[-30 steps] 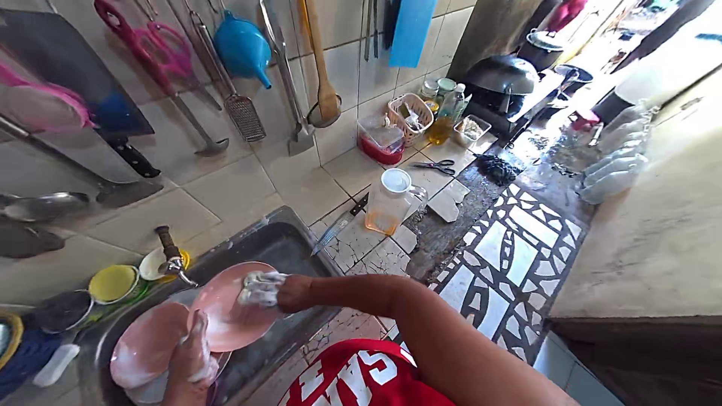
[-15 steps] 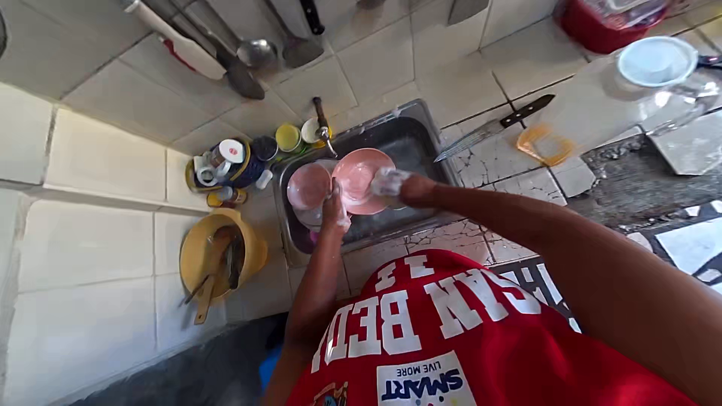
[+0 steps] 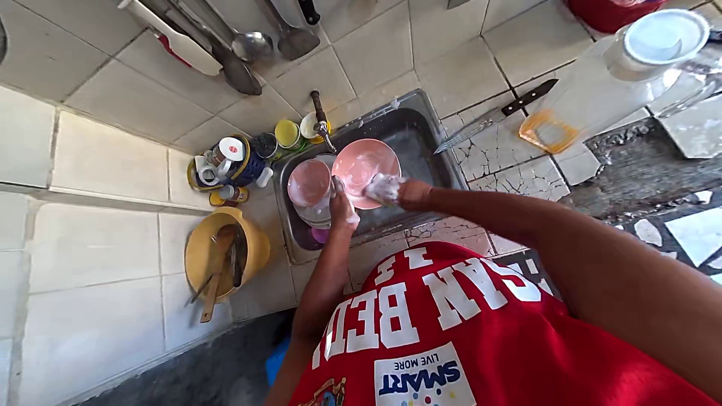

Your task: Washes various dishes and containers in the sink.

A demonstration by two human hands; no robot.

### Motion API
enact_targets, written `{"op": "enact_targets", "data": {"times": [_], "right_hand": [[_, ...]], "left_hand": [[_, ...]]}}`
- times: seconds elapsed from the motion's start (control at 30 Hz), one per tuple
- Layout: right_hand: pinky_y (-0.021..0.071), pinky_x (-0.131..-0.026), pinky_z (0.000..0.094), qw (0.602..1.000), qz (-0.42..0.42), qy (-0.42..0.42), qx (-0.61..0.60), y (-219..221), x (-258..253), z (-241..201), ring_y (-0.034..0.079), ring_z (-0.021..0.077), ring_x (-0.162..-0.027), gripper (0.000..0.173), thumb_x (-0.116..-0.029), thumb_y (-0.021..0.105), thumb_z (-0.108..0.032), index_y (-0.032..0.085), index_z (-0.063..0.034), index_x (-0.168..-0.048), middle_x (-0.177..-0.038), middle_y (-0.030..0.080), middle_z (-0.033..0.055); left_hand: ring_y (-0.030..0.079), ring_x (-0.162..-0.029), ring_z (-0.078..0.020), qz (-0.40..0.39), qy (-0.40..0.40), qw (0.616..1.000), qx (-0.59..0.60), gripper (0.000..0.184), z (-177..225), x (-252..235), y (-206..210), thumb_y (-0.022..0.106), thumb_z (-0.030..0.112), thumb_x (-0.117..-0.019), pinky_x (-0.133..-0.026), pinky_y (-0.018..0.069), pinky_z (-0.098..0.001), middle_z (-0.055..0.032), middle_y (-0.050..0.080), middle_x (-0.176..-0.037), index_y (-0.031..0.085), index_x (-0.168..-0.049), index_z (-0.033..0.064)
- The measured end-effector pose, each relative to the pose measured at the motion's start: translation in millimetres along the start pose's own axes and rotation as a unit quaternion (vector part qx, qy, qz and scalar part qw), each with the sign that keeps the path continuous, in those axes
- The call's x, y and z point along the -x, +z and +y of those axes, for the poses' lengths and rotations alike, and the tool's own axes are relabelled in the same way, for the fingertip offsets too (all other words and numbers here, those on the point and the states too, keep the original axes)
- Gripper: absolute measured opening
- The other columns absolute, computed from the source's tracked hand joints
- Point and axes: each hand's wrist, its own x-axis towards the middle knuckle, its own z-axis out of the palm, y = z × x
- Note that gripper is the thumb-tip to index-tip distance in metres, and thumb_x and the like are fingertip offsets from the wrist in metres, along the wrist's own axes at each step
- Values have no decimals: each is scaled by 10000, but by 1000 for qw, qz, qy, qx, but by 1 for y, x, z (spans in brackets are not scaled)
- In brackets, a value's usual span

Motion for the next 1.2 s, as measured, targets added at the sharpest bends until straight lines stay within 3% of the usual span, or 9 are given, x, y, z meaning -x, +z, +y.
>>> {"op": "enact_targets", "data": {"times": [0.1,0.2,0.3,0.47,0.7,0.8,0.9,1.07,1.2], "right_hand": [[407,-1190,499,996,-62,-18,65,-25,0,31,490,330,-1422,344,-1009,501,-9,632,-71,-1321,-1461,574,151],[521,-971,623,986,-55,154,-42,-23,-14,-33,639,450,-1186,254,-950,598,-26,687,61,-1171,-1242,666,274],[481,-1078,562,943,54,245,-220,-23,-39,-99,610,409,-1247,441,-850,766,-66,654,70,-1254,-1309,640,265],[395,-1173,528,987,-32,105,-117,-15,-19,-69,474,380,-1428,596,-885,679,4,523,27,-1459,-1522,504,234],[492,-1078,545,995,-62,-17,71,-29,-12,23,594,363,-1294,293,-992,518,-5,675,-28,-1238,-1338,650,173],[556,-861,631,996,11,84,-13,-33,-31,-44,697,460,-1012,132,-926,610,12,714,80,-970,-1010,712,269],[558,-922,591,986,71,134,-72,-18,-49,-84,691,428,-1091,198,-909,643,-24,710,81,-1062,-1129,708,266],[449,-1123,540,992,-117,29,-42,-23,-23,-36,540,374,-1365,379,-1019,493,-4,588,5,-1386,-1452,573,208],[459,-1111,550,994,-107,16,24,-34,-15,5,550,376,-1349,330,-1020,504,-28,638,-24,-1321,-1413,604,188]], "left_hand": [[595,-1253,-239,8,-7,1000,28,589,2,-3,3,306,540,-1096,-994,545,-492,-139,573,-1403,483,-1463,113],[594,-1241,-238,33,9,999,15,609,0,1,18,270,520,-1107,-1018,530,-474,-167,578,-1372,490,-1438,60],[633,-1099,-274,59,38,987,-146,675,-8,4,25,200,477,-1124,-984,512,-466,-247,641,-1194,577,-1309,-51],[633,-1065,-212,37,41,997,-54,650,7,3,8,223,533,-1105,-934,548,-446,-159,630,-1182,545,-1346,22],[640,-1191,-258,24,-37,998,52,573,2,-4,-3,435,536,-1069,-953,571,-491,-147,628,-1335,541,-1402,81],[671,-1010,-222,19,-25,997,77,532,-3,-2,21,407,484,-1090,-865,582,-436,-139,673,-1141,569,-1317,31],[619,-725,-149,34,-24,997,61,582,-5,-5,27,280,541,-1095,-688,555,-370,-55,622,-820,598,-1066,53],[637,-1165,-230,14,-53,998,32,488,14,-10,-11,405,451,-1096,-962,552,-481,-121,639,-1305,541,-1392,87],[645,-1068,-228,16,-80,995,62,324,15,-9,-16,516,251,-1037,-869,568,-449,-114,642,-1220,562,-1312,85]]}}
